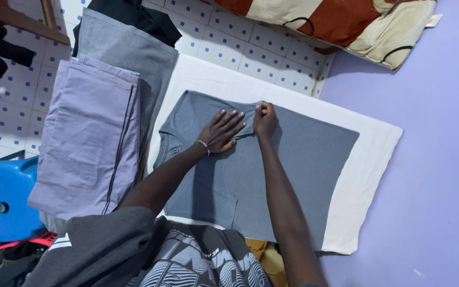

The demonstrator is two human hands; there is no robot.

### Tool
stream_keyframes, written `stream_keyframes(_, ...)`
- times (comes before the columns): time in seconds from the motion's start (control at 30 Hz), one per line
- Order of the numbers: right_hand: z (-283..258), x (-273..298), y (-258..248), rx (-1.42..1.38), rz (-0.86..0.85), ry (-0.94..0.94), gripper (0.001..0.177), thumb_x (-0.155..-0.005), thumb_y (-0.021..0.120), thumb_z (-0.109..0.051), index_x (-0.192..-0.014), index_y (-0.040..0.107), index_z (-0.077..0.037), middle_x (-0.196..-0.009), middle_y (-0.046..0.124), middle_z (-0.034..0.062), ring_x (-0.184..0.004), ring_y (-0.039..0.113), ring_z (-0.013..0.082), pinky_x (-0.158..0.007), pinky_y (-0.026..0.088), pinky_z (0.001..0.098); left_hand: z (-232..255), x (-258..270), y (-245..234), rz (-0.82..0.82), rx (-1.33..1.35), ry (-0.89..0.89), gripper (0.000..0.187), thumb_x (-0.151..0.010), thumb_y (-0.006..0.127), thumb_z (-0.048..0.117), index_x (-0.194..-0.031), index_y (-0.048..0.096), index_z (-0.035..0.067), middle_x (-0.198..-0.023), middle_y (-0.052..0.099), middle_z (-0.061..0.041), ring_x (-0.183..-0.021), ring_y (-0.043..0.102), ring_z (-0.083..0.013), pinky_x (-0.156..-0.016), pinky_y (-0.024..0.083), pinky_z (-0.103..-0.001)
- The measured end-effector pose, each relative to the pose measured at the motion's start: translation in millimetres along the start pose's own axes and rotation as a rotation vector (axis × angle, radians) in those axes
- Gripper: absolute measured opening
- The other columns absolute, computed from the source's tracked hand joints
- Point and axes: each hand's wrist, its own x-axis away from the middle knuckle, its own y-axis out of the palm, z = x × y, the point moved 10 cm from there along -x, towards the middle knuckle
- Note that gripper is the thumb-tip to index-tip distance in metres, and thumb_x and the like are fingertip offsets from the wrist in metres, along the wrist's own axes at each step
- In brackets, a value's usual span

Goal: The person takes a grey t-shirt from a drawer and places it on a bed, then smooths the fabric and folds the sleeves and sides inward followed by folding the bottom of the shirt upwards.

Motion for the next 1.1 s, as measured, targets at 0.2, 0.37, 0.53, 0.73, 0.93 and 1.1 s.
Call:
stream_keyframes(0.2, -37, 27, -7, 0.192, -0.025, -0.134, 0.039, -0.103, 0.065, -0.027, -0.129, 0.052, -0.001, -0.112, 0.061, 0.0196, -0.096, 0.066, 0.0342, -0.078, 0.052, 0.0467, 0, 2, 0, -0.021, 0.085, 0.007, 0.068, -0.096, 0.051, 0.055, -0.159, 0.030, 0.039, -0.173, 0.012, -0.006, -0.158, 0.014, -0.0278, -0.129, 0.004, -0.052)
stream_keyframes(0.37, -37, 50, -12, 0.261, 0.007, -0.101, 0.044, -0.099, 0.063, -0.017, -0.136, 0.047, 0.000, -0.123, 0.056, 0.0227, -0.100, 0.065, 0.0371, -0.076, 0.053, 0.0493, 1, 1, -4, 0.003, 0.132, 0.030, 0.066, -0.096, 0.049, 0.055, -0.158, 0.032, 0.041, -0.171, 0.012, -0.008, -0.157, 0.012, -0.0312, -0.127, 0.002, -0.056)
stream_keyframes(0.53, -33, 61, -21, 0.389, 0.074, -0.205, 0.036, -0.104, 0.063, -0.015, -0.137, 0.053, -0.005, -0.123, 0.057, 0.0184, -0.104, 0.065, 0.0357, -0.084, 0.055, 0.0470, -3, 3, 3, 0.024, 0.070, 0.004, 0.069, -0.098, 0.046, 0.047, -0.163, 0.029, 0.033, -0.173, 0.011, -0.008, -0.160, 0.011, -0.0270, -0.130, 0.002, -0.051)
stream_keyframes(0.73, -79, 99, 26, 0.402, -0.061, -0.610, 0.045, -0.107, 0.054, -0.017, -0.151, 0.047, -0.006, -0.146, 0.051, 0.0147, -0.139, 0.051, 0.0326, -0.117, 0.040, 0.0490, -39, 0, 15, 0.115, 0.071, -0.132, 0.075, -0.105, 0.042, 0.049, -0.167, 0.024, 0.011, -0.174, 0.012, -0.015, -0.161, 0.008, -0.0304, -0.129, 0.001, -0.048)
stream_keyframes(0.93, -94, 108, 39, 0.459, -0.328, -0.573, 0.075, -0.106, 0.044, -0.041, -0.160, 0.019, 0.005, -0.168, 0.015, 0.0238, -0.157, 0.011, 0.0356, -0.126, 0.016, 0.0544, -124, 50, -5, 0.205, 0.013, -0.472, 0.075, -0.104, 0.045, 0.047, -0.167, 0.019, 0.014, -0.173, 0.007, -0.018, -0.161, 0.007, -0.0308, -0.129, 0.002, -0.050)
stream_keyframes(1.1, -71, 78, 11, 0.531, -0.272, -0.393, 0.082, -0.106, 0.040, -0.048, -0.161, 0.011, 0.007, -0.170, 0.002, 0.0254, -0.157, 0.002, 0.0358, -0.126, 0.007, 0.0538, -135, 59, -13, 0.161, 0.030, -0.550, 0.081, -0.103, 0.049, 0.045, -0.168, 0.017, 0.010, -0.175, 0.007, -0.017, -0.162, 0.007, -0.0301, -0.130, 0.003, -0.050)
